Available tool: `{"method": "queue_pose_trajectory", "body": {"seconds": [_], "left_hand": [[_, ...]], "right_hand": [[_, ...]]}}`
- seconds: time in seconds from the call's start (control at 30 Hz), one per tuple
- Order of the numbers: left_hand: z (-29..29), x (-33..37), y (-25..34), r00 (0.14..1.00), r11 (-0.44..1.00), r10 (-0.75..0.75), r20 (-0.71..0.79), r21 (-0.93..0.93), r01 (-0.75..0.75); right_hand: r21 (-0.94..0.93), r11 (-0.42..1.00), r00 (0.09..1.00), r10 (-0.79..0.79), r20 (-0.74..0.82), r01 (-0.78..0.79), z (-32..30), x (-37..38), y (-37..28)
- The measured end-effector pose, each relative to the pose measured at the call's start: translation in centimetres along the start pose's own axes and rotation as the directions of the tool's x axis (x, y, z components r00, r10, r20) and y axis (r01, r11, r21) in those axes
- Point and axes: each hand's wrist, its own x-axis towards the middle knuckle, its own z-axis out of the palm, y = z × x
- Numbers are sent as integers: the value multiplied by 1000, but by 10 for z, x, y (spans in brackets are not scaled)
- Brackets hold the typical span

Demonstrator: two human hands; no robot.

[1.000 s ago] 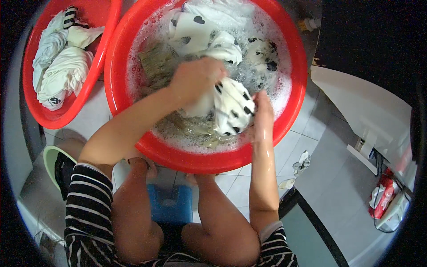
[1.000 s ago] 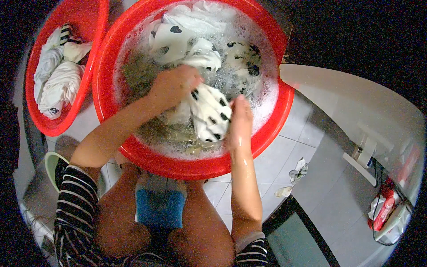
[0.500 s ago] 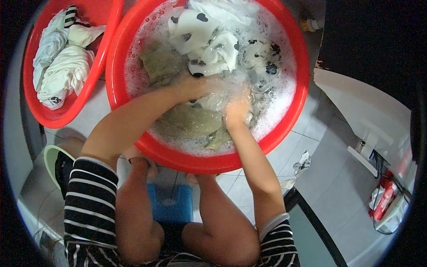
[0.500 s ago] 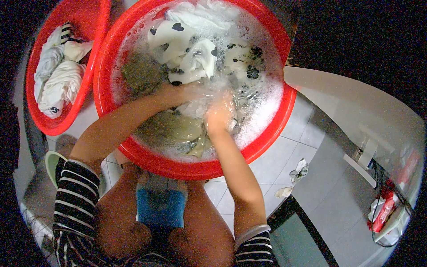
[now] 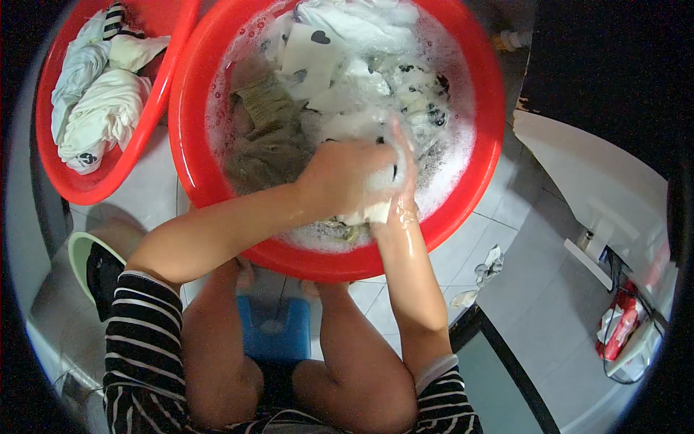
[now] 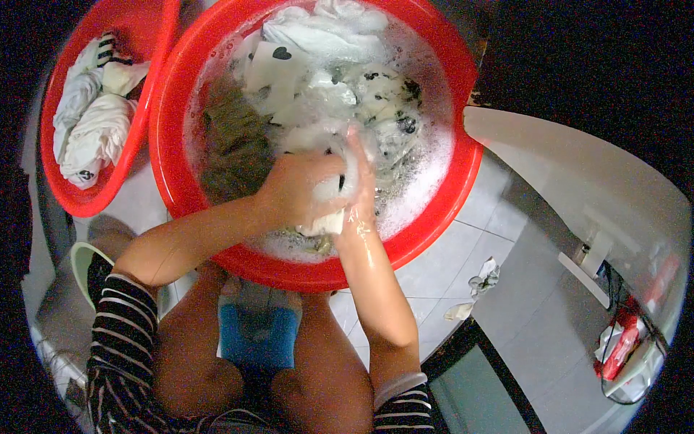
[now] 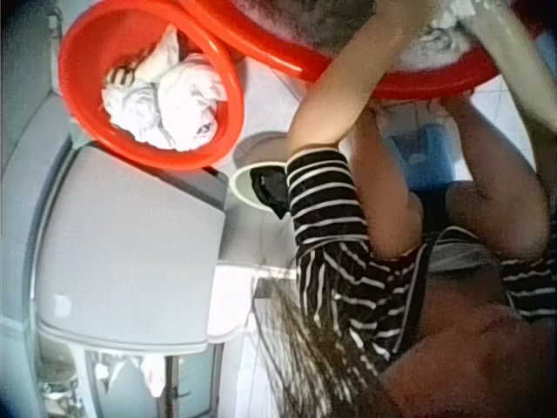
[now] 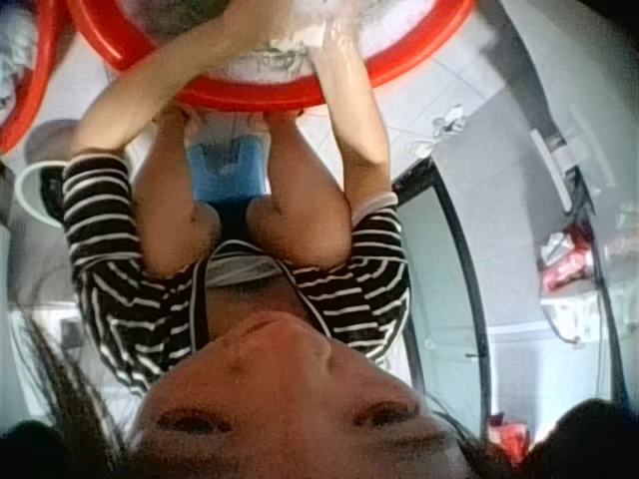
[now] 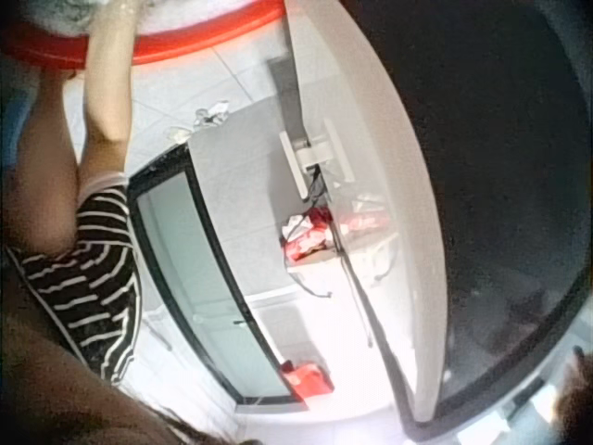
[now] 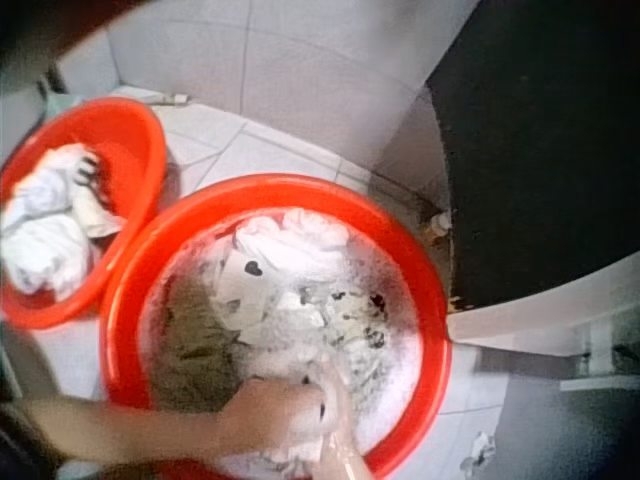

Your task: The person sets a phone on the sink and washes clothes by hand in a basin of soapy water, scrubbing, wringing out the garments, and placing them into an adjacent basin.

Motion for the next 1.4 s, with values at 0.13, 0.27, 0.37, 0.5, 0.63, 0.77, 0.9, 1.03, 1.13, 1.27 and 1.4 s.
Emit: {"method": "queue_pose_trajectory", "body": {"seconds": [0.13,0.27,0.37,0.5,0.63,0.77,0.9,1.03,1.13,1.27,1.4], "left_hand": [[-23,14,-7,989,967,149,27,207,-151],[-47,32,-41,990,889,141,19,438,-136],[-57,20,-65,994,794,110,-26,603,-72],[-41,6,-94,963,673,268,17,712,-200],[-35,22,-116,984,723,-138,115,691,21],[-18,59,-130,924,827,-256,285,560,57],[23,52,-243,999,775,34,-11,631,-19],[18,60,-195,997,910,-77,16,411,64],[-5,36,-143,998,887,-24,52,461,-3],[-27,-8,-81,994,990,-93,-53,104,98],[-19,-7,-83,966,963,185,-183,230,-141]], "right_hand": [[-180,957,971,-237,-32,228,8,-32,17],[-747,622,905,-421,-66,235,-4,-41,-4],[-988,-29,799,-585,142,154,-18,-34,-9],[-801,-532,663,-498,558,274,-35,-7,15],[-767,-629,721,-473,506,126,-46,26,24],[-737,-675,674,-551,492,-14,-67,65,26],[-715,-694,715,-459,526,80,-60,98,45],[-608,-787,892,-192,409,109,-64,87,13],[-694,-717,888,-273,370,68,-43,33,-6],[-911,5,825,-426,370,412,13,-76,-33],[-825,73,645,-664,379,560,0,-132,-52]]}}
